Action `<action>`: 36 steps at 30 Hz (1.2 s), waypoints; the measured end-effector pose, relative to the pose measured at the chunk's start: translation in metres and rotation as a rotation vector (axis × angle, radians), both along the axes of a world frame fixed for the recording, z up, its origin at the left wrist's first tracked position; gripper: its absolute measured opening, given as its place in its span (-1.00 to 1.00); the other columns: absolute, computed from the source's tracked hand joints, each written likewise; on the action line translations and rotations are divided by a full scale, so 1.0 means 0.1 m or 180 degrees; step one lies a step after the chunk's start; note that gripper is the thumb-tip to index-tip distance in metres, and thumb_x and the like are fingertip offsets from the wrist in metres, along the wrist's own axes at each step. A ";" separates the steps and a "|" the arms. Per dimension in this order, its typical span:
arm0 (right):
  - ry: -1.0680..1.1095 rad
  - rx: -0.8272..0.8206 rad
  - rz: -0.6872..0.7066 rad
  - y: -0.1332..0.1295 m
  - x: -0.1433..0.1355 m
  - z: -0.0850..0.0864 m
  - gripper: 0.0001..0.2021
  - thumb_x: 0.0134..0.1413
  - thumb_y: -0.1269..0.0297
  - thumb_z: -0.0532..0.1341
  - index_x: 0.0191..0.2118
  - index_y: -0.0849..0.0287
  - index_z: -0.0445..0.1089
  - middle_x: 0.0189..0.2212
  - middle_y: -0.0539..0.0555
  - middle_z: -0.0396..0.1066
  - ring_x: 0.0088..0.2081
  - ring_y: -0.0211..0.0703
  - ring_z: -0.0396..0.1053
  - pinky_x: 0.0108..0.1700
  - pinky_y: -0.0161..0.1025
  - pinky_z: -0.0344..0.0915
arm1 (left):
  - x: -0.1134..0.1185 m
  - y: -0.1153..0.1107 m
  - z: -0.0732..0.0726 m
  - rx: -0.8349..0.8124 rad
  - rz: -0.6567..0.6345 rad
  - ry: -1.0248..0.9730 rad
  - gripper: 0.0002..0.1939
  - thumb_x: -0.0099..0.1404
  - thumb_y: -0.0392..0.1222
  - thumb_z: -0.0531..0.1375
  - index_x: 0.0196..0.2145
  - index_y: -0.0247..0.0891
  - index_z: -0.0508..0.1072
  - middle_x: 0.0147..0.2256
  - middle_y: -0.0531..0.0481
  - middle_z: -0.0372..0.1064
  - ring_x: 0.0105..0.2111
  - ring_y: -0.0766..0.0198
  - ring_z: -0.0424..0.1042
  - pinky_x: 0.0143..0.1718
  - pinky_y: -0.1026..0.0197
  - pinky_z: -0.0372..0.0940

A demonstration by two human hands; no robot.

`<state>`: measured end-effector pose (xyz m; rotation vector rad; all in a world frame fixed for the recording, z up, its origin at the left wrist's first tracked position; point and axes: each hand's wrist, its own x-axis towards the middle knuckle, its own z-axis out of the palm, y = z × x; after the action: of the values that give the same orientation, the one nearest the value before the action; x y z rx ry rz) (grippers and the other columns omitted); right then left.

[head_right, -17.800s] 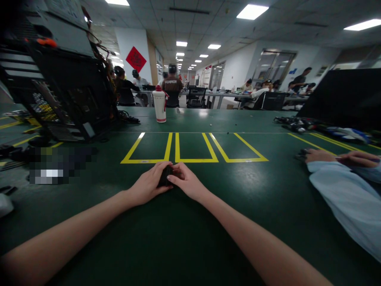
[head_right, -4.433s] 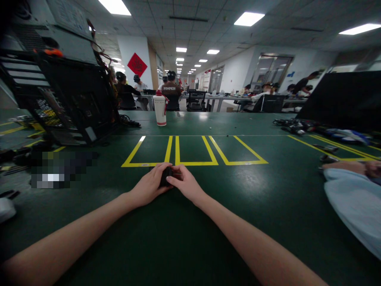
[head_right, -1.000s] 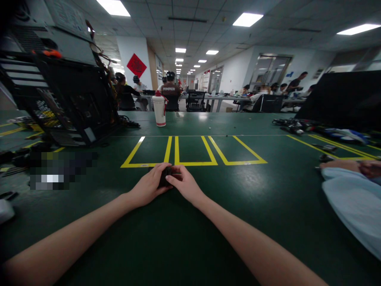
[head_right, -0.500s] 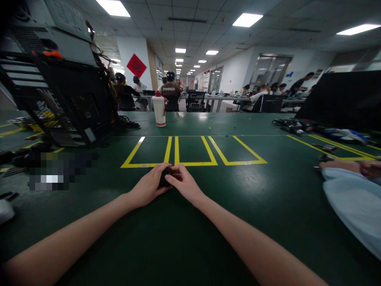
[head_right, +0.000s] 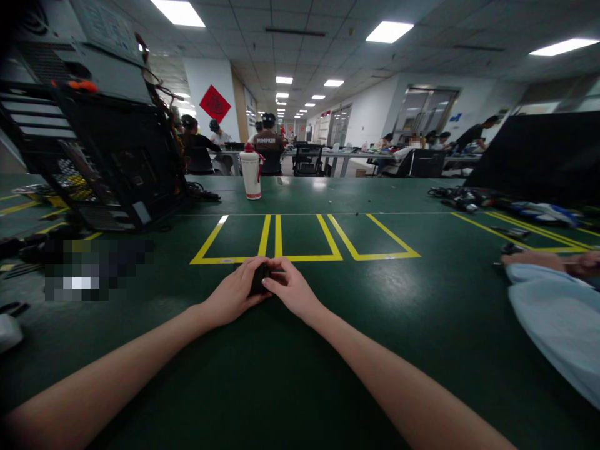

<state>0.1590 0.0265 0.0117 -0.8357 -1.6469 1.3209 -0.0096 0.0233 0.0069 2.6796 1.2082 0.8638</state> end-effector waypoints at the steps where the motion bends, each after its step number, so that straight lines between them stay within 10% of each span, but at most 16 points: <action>1: -0.0015 -0.0010 0.0022 0.00 0.00 0.00 -0.75 -0.05 0.34 0.16 -0.17 0.07 0.22 -0.14 0.01 0.22 -0.06 -0.16 0.22 -0.02 -0.12 0.22 | 0.00 0.00 0.00 -0.0014 0.0011 -0.0004 -0.38 0.13 -0.19 0.16 0.06 -0.19 -0.08 0.03 -0.15 0.05 0.02 0.05 0.16 -0.03 -0.07 0.17; 36: -0.0007 -0.0055 -0.0068 0.01 -0.02 -0.05 -0.77 -0.04 0.29 0.16 -0.20 0.09 0.19 -0.18 0.02 0.25 -0.10 -0.16 0.26 -0.07 -0.11 0.26 | 0.01 -0.02 0.02 -0.0047 0.0010 0.0003 -0.38 0.13 -0.20 0.16 0.06 -0.18 -0.08 0.03 -0.13 0.06 0.03 0.05 0.15 -0.01 -0.08 0.17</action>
<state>0.1572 0.0278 0.0070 -0.8630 -1.6260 1.3217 -0.0088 0.0216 0.0091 2.6678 1.2145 0.8506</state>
